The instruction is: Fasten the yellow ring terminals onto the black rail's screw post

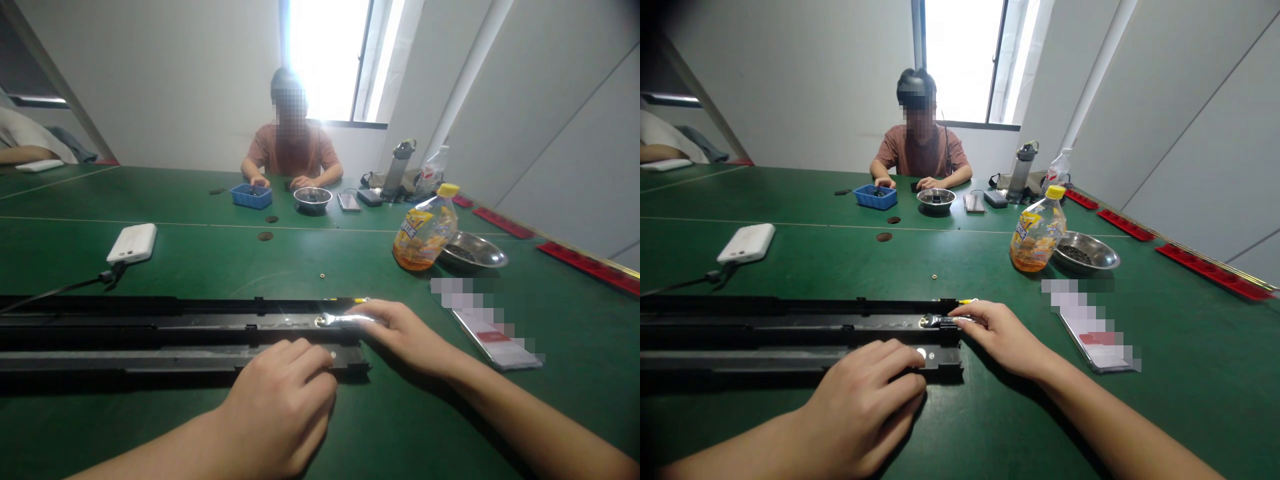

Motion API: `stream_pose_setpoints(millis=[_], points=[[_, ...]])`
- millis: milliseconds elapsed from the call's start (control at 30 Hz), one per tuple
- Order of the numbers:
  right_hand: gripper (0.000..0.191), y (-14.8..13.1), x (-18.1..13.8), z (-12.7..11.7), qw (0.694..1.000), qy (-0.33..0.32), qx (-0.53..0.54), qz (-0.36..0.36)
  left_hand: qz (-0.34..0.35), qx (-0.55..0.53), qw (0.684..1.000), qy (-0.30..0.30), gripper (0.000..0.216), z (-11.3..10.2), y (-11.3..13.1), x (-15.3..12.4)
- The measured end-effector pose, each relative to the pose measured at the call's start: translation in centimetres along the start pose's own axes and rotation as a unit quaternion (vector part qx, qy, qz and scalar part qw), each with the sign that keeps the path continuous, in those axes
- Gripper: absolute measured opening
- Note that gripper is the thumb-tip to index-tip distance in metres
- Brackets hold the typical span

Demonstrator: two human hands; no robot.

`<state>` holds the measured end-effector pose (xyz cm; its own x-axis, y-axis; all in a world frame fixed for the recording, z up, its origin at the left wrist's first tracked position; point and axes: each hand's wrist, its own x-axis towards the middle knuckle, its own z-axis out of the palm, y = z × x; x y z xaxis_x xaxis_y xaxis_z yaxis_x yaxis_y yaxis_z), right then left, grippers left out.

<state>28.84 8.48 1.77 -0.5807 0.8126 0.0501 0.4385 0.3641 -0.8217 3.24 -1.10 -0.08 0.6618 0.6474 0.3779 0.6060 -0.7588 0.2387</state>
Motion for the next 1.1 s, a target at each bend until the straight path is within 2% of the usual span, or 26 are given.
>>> stream_pose_setpoints(millis=[467, 600, 1100], points=[[0.033, -0.1, 0.1, -1.1, 1.0, -0.004, 0.001, 0.013, 0.0, -0.003, 1.0, 0.006, 0.01, 0.0, -0.1, -0.1], [0.034, -0.1, 0.1, -0.8, 0.999, 0.012, 0.02, 0.021, -0.001, -0.007, 1.0, 0.004, 0.01, -0.1, -0.1, -0.2], [0.031, 0.1, 0.0, 0.0, 1.0, -0.019, -0.005, 0.004, 0.0, -0.006, 1.0, 0.001, 0.008, 0.0, -0.1, -0.1]])
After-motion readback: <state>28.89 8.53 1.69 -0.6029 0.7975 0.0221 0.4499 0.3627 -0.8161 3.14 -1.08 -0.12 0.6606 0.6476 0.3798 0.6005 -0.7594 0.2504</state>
